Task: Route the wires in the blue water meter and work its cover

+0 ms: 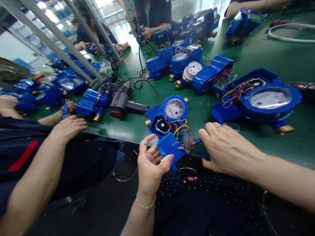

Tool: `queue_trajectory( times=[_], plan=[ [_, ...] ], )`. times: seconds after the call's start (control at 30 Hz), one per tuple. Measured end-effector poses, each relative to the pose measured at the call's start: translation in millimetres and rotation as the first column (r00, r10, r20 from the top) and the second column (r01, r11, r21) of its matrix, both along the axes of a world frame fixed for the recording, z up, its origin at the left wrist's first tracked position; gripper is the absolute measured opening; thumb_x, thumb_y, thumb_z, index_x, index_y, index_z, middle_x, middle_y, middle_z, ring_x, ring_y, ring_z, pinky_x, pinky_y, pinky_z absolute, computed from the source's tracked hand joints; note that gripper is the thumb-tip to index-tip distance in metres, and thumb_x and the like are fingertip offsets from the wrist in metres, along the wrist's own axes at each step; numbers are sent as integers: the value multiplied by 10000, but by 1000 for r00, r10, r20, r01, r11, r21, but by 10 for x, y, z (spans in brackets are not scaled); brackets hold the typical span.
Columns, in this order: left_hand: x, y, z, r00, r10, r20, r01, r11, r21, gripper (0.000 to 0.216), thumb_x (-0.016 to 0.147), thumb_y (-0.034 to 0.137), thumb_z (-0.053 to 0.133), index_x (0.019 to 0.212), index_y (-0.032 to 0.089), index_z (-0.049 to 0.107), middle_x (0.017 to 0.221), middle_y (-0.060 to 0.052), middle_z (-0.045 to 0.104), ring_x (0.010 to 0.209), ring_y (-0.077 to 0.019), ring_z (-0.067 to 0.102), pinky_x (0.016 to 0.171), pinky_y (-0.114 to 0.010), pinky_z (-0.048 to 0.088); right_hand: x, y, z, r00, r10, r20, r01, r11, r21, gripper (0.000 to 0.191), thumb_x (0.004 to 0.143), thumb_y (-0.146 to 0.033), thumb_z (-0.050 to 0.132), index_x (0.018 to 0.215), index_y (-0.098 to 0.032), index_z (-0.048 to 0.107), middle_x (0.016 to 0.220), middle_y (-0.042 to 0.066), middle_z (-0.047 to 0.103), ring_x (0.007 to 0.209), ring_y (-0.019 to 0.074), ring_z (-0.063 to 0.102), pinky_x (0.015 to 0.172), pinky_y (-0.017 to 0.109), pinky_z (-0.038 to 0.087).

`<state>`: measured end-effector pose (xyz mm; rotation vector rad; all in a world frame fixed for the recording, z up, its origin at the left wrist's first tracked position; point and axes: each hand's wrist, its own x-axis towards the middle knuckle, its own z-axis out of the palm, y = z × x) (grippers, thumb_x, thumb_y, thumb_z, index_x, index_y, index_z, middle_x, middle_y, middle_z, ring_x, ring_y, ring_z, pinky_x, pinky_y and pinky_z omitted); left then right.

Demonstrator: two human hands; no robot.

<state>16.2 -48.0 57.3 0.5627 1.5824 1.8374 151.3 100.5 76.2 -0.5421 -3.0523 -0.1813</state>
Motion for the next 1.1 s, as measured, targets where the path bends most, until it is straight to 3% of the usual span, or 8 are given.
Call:
queue_trajectory(
  times=[0.37,0.7,1.1],
  plan=[
    [3,52,-132,999,-31,44,33,999,-43,603,636,194,710,1139,228,379,839,-43,669,720,-155,653,638,-263,542,5,114,-116,998,27,48,-27,1000,-2,359,614,-440,551,805,-157,440,760,90,449,709,246,455,625,323,327],
    [-70,81,-68,997,-75,35,78,994,-79,599,623,196,720,1128,237,401,841,-37,668,687,-129,647,619,-229,532,-75,176,-33,989,67,132,-77,994,78,301,629,-351,570,806,-166,412,747,85,460,676,252,485,582,320,330],
    [-68,89,-131,997,-70,27,72,994,-78,572,590,190,734,1103,200,482,833,-36,672,641,-104,627,584,-189,522,-71,121,-54,984,51,173,-39,997,-73,231,664,-280,541,824,-138,453,709,115,530,625,256,549,524,307,375]
  ],
)
